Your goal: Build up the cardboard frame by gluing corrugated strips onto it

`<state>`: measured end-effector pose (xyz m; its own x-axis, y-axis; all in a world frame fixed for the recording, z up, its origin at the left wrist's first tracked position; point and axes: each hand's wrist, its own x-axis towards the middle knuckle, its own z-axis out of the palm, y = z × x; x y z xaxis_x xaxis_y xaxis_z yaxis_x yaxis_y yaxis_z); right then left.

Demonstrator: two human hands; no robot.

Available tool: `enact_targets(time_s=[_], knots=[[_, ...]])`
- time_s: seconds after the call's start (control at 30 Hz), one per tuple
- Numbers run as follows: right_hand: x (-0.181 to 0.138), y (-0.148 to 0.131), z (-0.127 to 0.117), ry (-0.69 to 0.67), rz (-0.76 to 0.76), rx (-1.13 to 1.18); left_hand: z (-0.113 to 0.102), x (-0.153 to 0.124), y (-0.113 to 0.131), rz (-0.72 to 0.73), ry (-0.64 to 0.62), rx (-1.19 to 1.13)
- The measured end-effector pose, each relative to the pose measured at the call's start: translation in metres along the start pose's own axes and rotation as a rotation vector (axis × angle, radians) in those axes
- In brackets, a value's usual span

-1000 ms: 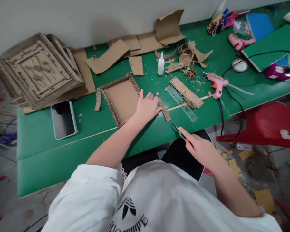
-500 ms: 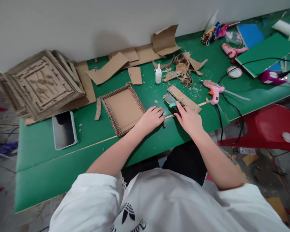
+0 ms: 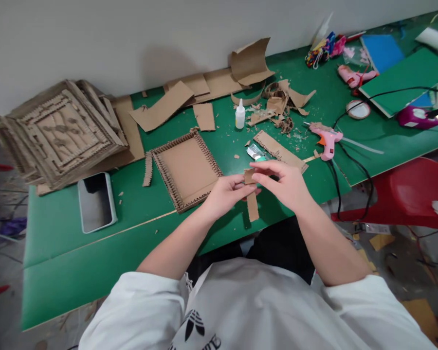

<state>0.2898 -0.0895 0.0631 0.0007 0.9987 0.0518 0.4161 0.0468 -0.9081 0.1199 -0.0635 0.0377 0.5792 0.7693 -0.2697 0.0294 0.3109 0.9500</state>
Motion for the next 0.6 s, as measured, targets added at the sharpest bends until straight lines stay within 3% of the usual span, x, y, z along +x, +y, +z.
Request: enact_targets(time_s=[0.2, 0.3, 0.37, 0.5, 0.6], knots=[[0.004, 0.001, 0.007, 0.056, 0.126, 0.307, 0.006, -0.01, 0.005, 0.007, -0.043, -0.005], [0.003, 0.001, 0.006, 0.076, 0.121, 0.325, 0.007, -0.014, 0.006, 0.019, -0.033, -0.004], [0.001, -0.004, 0.005, 0.085, 0.1, 0.262, 0.008, -0.014, 0.005, 0.059, 0.037, 0.034], [-0.005, -0.013, 0.005, 0.068, 0.045, 0.115, 0.009, -0.012, 0.004, 0.229, 0.296, 0.088], [-0.008, -0.016, 0.006, 0.081, 0.038, 0.076, 0.011, -0.011, 0.005, 0.275, 0.364, 0.083]])
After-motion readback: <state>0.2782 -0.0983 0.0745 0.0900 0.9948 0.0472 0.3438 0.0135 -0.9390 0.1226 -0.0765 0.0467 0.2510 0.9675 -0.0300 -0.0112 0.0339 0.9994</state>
